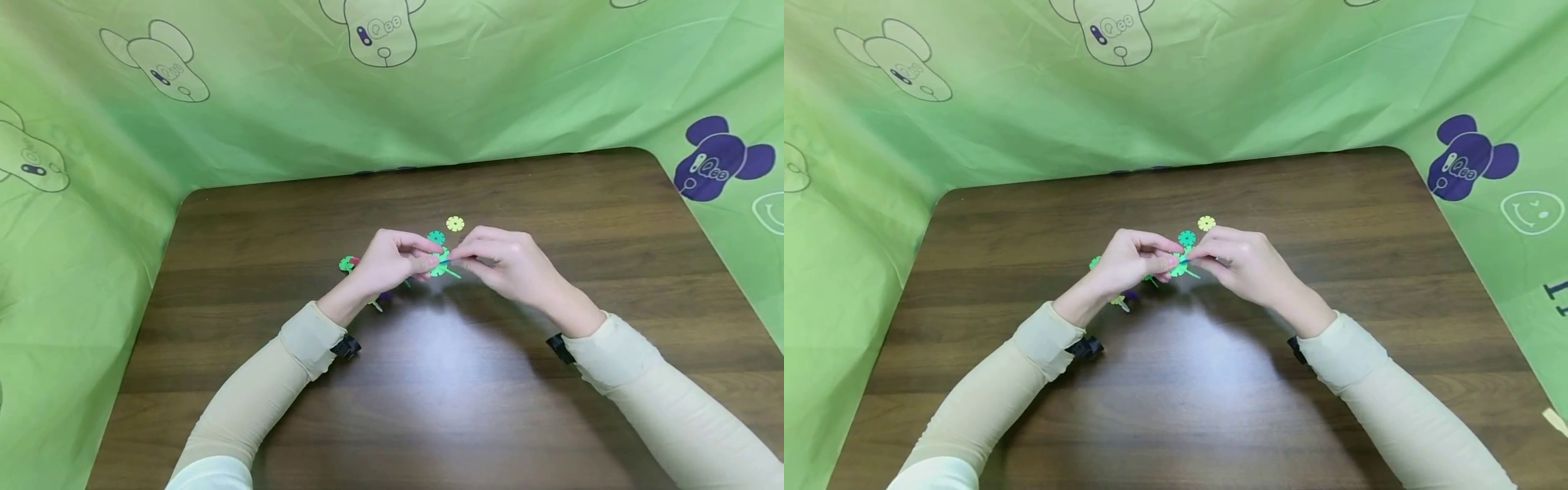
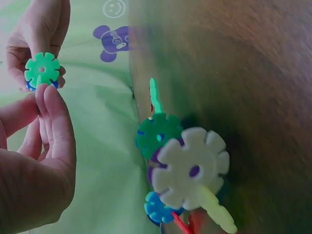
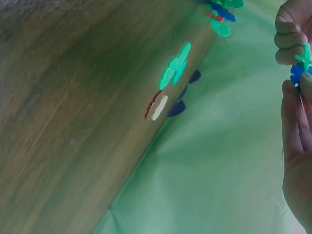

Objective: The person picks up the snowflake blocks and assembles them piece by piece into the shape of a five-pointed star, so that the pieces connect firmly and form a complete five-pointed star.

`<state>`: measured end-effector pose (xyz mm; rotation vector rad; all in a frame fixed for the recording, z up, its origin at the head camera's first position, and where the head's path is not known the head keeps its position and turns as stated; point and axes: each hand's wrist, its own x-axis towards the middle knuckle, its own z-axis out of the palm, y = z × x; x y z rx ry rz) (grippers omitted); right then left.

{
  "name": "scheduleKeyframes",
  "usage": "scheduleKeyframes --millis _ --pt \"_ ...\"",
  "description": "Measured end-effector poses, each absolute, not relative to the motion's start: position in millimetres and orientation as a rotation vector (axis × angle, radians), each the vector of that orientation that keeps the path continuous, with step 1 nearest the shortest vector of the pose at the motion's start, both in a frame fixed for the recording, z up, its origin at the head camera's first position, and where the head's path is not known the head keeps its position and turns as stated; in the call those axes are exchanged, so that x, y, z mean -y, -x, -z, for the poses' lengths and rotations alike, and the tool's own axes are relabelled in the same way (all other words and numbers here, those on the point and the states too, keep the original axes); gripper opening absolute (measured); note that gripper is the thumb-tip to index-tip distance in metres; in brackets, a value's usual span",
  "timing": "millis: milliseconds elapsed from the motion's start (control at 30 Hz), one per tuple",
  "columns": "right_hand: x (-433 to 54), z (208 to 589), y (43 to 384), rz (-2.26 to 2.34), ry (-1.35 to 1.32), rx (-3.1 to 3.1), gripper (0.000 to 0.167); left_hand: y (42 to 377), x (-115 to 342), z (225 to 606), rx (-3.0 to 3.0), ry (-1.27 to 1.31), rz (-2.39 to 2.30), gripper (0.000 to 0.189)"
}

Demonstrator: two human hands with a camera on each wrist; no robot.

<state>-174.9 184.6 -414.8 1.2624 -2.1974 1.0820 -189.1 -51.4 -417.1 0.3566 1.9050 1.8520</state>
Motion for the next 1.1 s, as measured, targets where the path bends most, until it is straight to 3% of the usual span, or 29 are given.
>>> scheduleKeyframes --millis 100,233,300,633,1100 --pt "-183.8 414.5 179.3 -1.098 -1.284 2.252 0.017 189.6 54.8 419.0 -1.925 -0.368 -1.847 0.020" --pt "-190.6 414.3 188.1 -1.127 -1.214 2.476 0.042 190.2 61.0 420.6 -1.963 -0.388 -1.852 0.021" --pt "-196.9 415.6 194.1 -1.123 -1.129 2.616 0.047 190.5 64.3 420.7 -1.980 -0.398 -1.856 0.020" --pt "-206.0 432.3 220.7 -0.733 -0.899 3.106 0.028 191.4 72.1 424.8 -2.007 -0.386 -1.871 0.017" --pt "-197.7 442.7 228.4 -0.530 -0.794 3.242 0.024 190.4 73.6 424.6 -1.988 -0.396 -1.877 0.022"
